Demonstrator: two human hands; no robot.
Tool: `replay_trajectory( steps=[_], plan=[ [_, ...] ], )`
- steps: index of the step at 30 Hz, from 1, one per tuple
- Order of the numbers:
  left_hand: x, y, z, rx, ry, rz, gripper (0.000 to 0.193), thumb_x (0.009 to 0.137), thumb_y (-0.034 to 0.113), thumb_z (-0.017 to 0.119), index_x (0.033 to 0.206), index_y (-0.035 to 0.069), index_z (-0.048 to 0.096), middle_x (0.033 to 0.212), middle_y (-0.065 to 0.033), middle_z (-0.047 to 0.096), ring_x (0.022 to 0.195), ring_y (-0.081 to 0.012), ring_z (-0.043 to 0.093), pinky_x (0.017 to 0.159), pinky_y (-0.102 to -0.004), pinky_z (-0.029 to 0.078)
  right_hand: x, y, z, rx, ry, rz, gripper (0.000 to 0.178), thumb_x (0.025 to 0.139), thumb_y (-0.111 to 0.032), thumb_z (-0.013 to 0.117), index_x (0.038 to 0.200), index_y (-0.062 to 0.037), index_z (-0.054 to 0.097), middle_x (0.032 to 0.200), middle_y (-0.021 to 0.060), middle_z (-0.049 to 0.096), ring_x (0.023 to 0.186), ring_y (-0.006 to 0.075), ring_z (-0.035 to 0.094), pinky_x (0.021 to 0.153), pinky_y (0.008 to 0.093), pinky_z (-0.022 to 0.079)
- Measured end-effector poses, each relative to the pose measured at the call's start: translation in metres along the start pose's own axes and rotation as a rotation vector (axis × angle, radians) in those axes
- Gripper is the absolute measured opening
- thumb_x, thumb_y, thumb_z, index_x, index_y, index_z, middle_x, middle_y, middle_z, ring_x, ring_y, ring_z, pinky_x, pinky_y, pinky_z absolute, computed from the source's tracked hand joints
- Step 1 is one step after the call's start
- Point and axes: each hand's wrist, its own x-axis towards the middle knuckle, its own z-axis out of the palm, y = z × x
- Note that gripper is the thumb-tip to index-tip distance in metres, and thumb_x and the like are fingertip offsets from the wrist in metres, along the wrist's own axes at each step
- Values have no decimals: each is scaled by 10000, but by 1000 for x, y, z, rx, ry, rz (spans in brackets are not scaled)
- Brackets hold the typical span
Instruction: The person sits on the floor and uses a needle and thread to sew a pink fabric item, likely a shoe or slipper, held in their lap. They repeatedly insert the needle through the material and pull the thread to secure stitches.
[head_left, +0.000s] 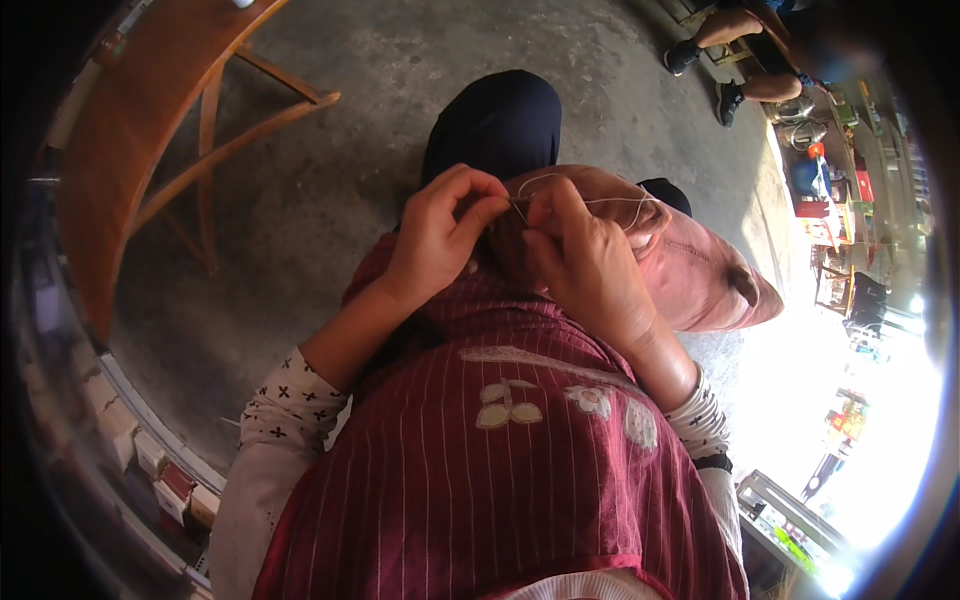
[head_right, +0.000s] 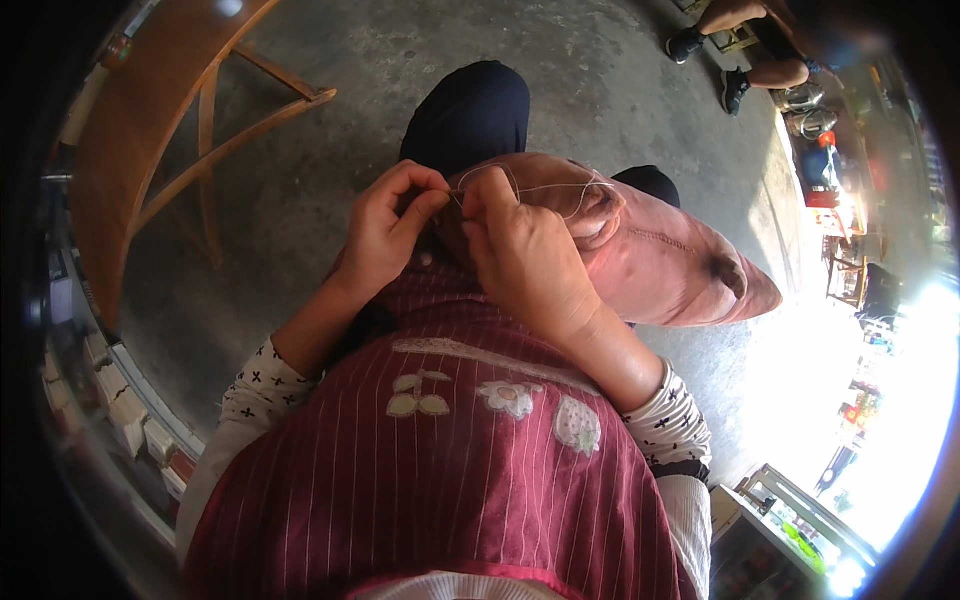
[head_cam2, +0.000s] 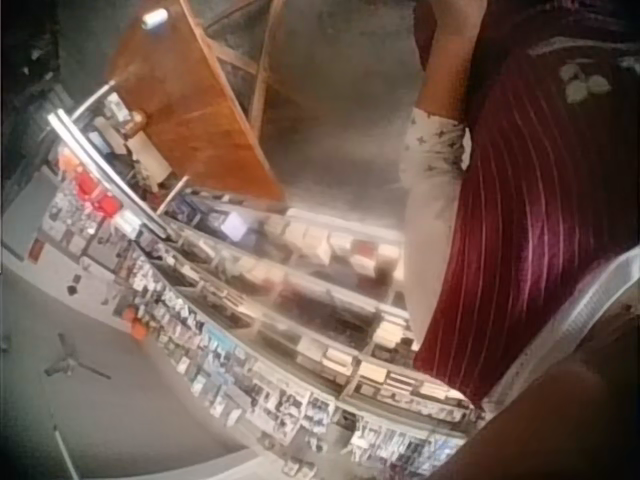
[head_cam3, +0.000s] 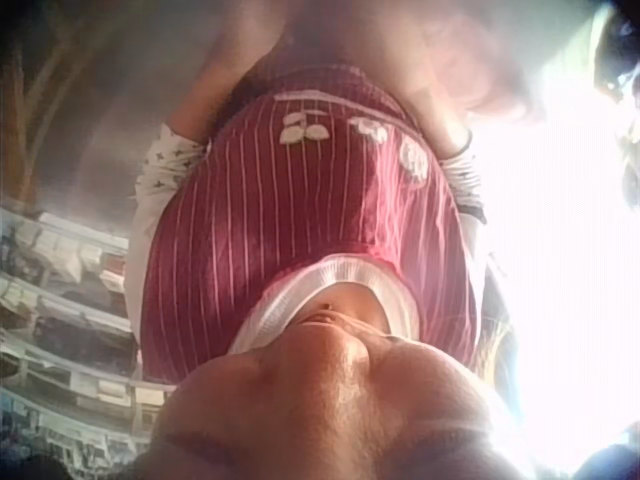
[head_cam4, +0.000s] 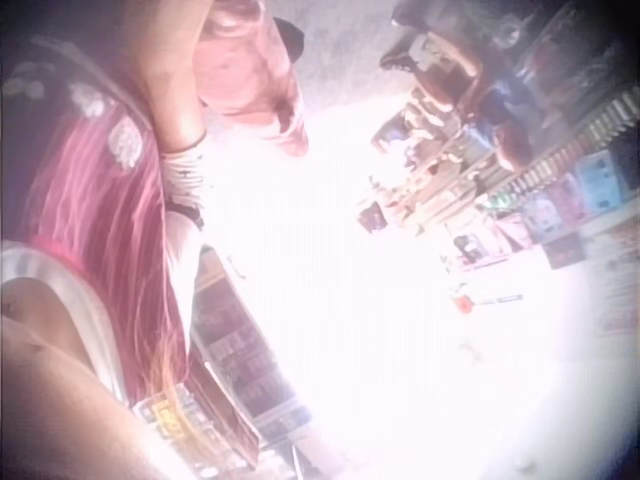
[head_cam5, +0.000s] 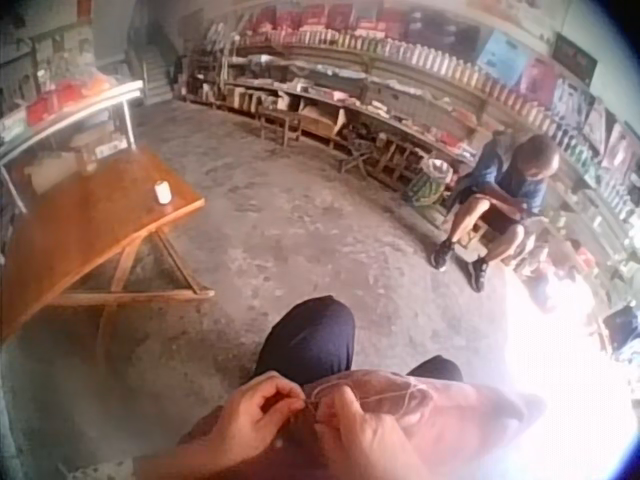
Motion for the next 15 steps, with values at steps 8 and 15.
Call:
replay_trajectory(
  steps=[8,15],
  plan=[
    [-2,0,4,-13,72,9,46,918,16,686,936,6,645,851,-40,641,715,-80,605,610,-236,484,2,1,5,19,13,38,195,894,-44,608,1041,-56,481,758,202,648,724,430,660,621,517,509],
    [-3,2,4,7,58,10,34,940,23,666,936,3,639,885,-33,648,788,-80,615,701,-228,496,1,2,7,10,42,-3,188,884,-37,608,1023,-48,483,750,209,644,710,438,655,614,516,506]
  ],
)
